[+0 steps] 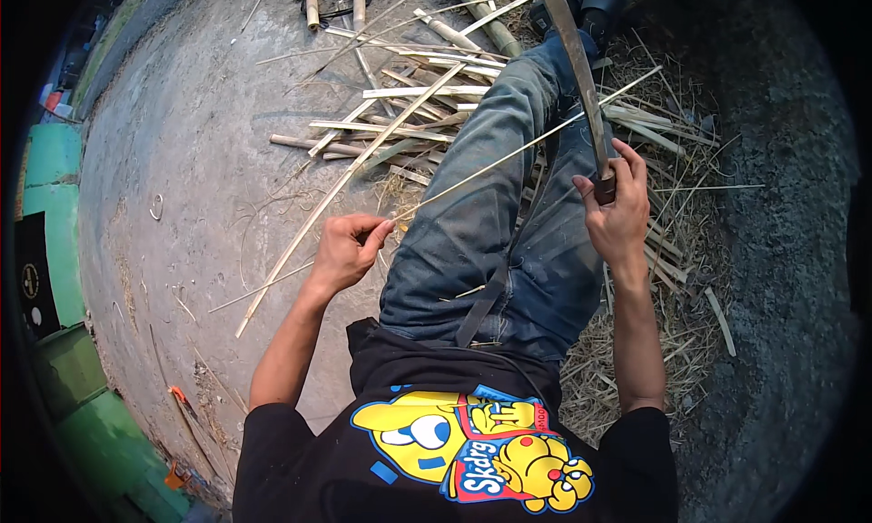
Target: The person strips thin layers off a piece of bamboo using a large knife, repeatedly pulling the bamboo across the blade to refine its thickness.
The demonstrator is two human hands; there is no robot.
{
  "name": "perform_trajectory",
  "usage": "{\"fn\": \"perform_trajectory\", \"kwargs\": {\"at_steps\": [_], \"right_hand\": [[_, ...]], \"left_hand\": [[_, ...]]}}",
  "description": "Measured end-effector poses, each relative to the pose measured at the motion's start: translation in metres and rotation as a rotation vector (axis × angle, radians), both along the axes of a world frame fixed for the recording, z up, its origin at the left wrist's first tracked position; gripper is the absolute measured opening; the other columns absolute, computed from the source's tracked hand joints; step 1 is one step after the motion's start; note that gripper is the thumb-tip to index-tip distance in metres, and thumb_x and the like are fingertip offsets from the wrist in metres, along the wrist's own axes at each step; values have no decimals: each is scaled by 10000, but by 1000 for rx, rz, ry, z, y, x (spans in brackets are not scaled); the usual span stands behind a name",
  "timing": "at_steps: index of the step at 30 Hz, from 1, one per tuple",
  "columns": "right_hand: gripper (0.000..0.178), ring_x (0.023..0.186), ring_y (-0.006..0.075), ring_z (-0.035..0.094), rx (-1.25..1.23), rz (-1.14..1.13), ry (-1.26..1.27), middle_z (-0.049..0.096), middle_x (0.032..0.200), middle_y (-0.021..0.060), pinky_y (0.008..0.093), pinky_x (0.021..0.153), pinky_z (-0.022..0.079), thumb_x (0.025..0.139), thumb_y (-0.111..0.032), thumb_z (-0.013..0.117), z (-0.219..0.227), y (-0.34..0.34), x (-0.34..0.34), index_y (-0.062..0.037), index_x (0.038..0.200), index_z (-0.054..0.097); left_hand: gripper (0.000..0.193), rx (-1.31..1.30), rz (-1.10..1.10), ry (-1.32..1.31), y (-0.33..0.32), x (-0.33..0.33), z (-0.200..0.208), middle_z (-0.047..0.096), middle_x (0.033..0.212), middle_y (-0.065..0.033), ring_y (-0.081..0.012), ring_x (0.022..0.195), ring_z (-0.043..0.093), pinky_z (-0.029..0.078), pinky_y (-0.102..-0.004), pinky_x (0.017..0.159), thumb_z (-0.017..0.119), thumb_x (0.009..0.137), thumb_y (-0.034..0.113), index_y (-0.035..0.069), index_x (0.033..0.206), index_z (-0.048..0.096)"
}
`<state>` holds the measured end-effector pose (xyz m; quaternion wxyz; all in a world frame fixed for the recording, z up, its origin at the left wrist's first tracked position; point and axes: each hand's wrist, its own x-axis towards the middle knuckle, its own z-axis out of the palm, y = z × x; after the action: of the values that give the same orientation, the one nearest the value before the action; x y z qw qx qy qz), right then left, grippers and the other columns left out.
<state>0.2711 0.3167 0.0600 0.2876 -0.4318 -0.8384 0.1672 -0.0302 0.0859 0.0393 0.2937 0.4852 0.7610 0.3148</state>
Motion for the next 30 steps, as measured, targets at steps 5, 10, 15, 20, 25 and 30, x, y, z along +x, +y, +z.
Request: {"fn": "perform_trajectory", "kwargs": {"at_steps": [5, 10, 15, 20, 25, 30], "right_hand": [[333, 589, 394, 625, -235, 60, 80, 607, 646, 150, 429, 549, 476, 895, -286, 793, -11, -40, -17, -46, 928, 564], [464, 613, 395, 672, -433, 229, -58, 622, 619, 170, 465, 534, 485, 880, -452, 780, -20, -61, -31, -33, 850, 583], [529, 635, 429, 682, -356, 232, -146, 665, 687, 207, 503, 560, 523, 918, -543, 691, -53, -79, -45, -29, 863, 582], [518, 651, 438, 688, -326, 135, -166, 680, 723, 219, 516, 542, 531, 946, -532, 654, -53, -51, -51, -23, 880, 590], [524, 645, 429, 686, -314, 291, -179, 663, 673, 223, 514, 553, 539, 958, -527, 642, -51, -53, -60, -18, 854, 575], [518, 661, 435, 689, -430, 139, -212, 659, 662, 223, 524, 557, 541, 968, -536, 622, -48, -25, -52, -30, 865, 590]], "left_hand": [[263, -48, 177, -211, 14, 38, -17, 701, 687, -28, -54, 628, 590, 462, -238, 580, 713, 967, 207, -49, 953, 769], [274, -20, 227, -160, 23, 53, -19, 701, 682, -28, -41, 637, 581, 454, -234, 573, 717, 956, 206, -64, 939, 760], [264, -40, 247, -185, 21, 55, -20, 733, 720, -47, -41, 662, 599, 473, -235, 596, 722, 954, 197, -63, 948, 767], [289, 6, 278, -228, 8, 49, -27, 744, 704, -124, -76, 622, 647, 495, -260, 591, 736, 936, 241, -45, 933, 773], [272, -25, 273, -279, 11, 57, -21, 720, 728, -15, -37, 664, 577, 471, -238, 594, 723, 965, 204, -61, 936, 776], [252, 21, 320, -376, -7, 54, -26, 726, 726, -22, -38, 674, 592, 476, -229, 605, 731, 960, 187, -61, 941, 776]]}}
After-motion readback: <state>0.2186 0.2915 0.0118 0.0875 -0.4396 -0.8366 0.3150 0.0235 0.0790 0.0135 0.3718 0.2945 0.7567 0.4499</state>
